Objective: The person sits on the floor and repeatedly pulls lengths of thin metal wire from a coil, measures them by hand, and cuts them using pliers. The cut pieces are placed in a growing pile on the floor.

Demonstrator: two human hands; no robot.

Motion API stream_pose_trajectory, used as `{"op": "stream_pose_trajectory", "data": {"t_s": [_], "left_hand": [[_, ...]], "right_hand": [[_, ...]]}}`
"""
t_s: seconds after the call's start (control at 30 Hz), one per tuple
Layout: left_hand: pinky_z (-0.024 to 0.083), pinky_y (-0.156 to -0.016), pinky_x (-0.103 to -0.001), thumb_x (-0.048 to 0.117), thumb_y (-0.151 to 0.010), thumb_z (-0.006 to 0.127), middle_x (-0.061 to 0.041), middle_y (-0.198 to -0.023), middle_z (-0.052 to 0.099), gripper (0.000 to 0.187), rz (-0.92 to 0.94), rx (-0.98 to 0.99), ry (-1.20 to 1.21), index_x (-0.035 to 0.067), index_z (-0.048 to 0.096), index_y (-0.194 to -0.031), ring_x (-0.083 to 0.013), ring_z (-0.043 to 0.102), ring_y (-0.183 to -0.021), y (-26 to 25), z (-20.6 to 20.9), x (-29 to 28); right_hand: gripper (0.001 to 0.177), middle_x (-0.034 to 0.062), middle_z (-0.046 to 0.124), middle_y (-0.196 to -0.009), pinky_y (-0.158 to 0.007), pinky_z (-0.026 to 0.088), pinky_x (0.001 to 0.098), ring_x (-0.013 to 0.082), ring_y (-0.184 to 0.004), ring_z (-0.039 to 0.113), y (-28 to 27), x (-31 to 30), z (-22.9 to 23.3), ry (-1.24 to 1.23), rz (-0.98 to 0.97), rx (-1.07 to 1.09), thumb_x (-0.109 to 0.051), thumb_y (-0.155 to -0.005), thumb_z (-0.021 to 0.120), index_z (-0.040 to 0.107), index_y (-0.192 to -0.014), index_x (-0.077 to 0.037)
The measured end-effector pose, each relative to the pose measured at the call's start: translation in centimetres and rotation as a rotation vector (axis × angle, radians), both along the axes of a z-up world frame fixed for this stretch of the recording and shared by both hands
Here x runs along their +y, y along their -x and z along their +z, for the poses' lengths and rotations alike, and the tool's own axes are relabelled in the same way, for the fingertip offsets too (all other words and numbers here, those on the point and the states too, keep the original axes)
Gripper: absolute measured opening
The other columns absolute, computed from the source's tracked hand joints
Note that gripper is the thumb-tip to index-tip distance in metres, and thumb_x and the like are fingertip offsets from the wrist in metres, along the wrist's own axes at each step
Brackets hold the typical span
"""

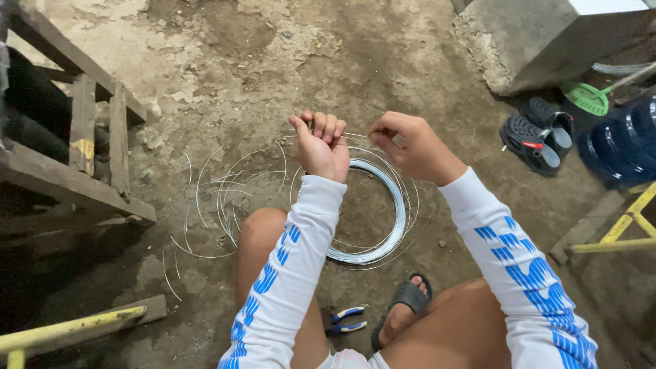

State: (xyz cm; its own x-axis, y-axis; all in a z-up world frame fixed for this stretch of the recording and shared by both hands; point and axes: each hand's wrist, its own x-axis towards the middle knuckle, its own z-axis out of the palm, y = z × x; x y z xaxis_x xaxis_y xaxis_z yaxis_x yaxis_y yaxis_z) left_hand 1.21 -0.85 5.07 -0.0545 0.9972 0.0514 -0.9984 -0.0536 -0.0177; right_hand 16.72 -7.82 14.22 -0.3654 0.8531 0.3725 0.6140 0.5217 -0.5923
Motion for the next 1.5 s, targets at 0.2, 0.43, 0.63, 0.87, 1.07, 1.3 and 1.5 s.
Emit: {"op": "stream_pose_trajectory", "data": {"t_s": [0.2,0.43,0.63,0.87,1.07,1.3,1.5], "left_hand": [[0.03,-0.058,-0.028,0.044,-0.112,0.037,0.003,-0.067,0.029,0.039,0.038,-0.013,0.004,0.012,0.047,-0.093,-0.0103,0.026,-0.057,0.1,0.8,0.2],[0.031,-0.058,-0.028,0.044,-0.112,0.037,0.003,-0.065,0.028,0.039,0.037,-0.02,0.018,0.012,0.047,-0.094,-0.0103,0.026,-0.056,-0.2,1.1,0.4],[0.032,-0.059,-0.028,0.045,-0.112,0.038,0.003,-0.065,0.028,0.039,0.044,-0.025,0.006,0.012,0.047,-0.094,-0.0104,0.026,-0.056,-0.6,0.8,0.7],[0.031,-0.058,-0.029,0.044,-0.112,0.037,0.003,-0.066,0.028,0.038,0.067,0.018,0.024,0.012,0.046,-0.093,-0.0107,0.026,-0.056,-0.1,0.4,1.0],[0.027,-0.053,-0.028,0.044,-0.111,0.038,0.003,-0.065,0.026,0.038,0.05,0.023,-0.003,0.013,0.044,-0.09,-0.0099,0.023,-0.053,-0.2,0.3,0.8],[0.027,-0.054,-0.028,0.043,-0.113,0.038,0.003,-0.066,0.027,0.039,0.048,0.006,-0.014,0.013,0.043,-0.089,-0.0099,0.023,-0.054,-1.4,1.0,-0.1],[0.028,-0.056,-0.028,0.042,-0.113,0.038,0.002,-0.066,0.028,0.038,0.056,0.003,-0.045,0.013,0.043,-0.09,-0.0106,0.024,-0.056,-1.7,1.0,-0.8]], "right_hand": [[0.007,0.0085,0.065,-0.091,-0.077,0.054,0.0309,0.0161,-0.085,0.064,-1.9,0.6,-2.1,0.087,-0.048,0.048,-0.001,-0.1,0.063,0.059,-0.106,0.0],[0.005,0.0113,0.064,-0.11,-0.087,0.053,0.0304,0.0171,-0.098,0.064,-3.2,0.3,-2.9,0.007,0.038,0.061,0.001,-0.104,0.056,0.057,-0.108,0.002],[0.007,0.0088,0.072,-0.105,-0.091,0.055,0.0297,0.0148,-0.101,0.069,-5.2,0.5,-4.4,0.197,-0.076,0.115,-0.005,-0.106,0.055,0.06,-0.107,0.0],[0.011,0.008,0.073,-0.103,-0.091,0.055,0.0297,0.0145,-0.099,0.069,-6.5,0.9,-6.2,0.282,-0.039,0.221,-0.008,-0.108,0.052,0.059,-0.107,0.0],[0.018,0.0099,0.074,-0.109,-0.094,0.054,0.0343,0.0187,-0.106,0.07,-5.8,-0.1,-2.7,0.236,-0.041,0.008,-0.013,-0.105,0.056,0.064,-0.116,0.0],[0.038,0.0208,0.067,-0.124,-0.099,0.048,0.0438,0.0388,-0.114,0.063,-0.8,-1.0,0.7,-0.306,0.001,-0.252,-0.016,-0.096,0.067,0.062,-0.128,0.001],[0.023,0.0125,0.072,-0.101,-0.089,0.05,0.041,0.0296,-0.095,0.068,1.6,-0.1,-0.6,-0.348,-0.006,-0.314,-0.011,-0.093,0.071,0.069,-0.114,-0.004]]}}
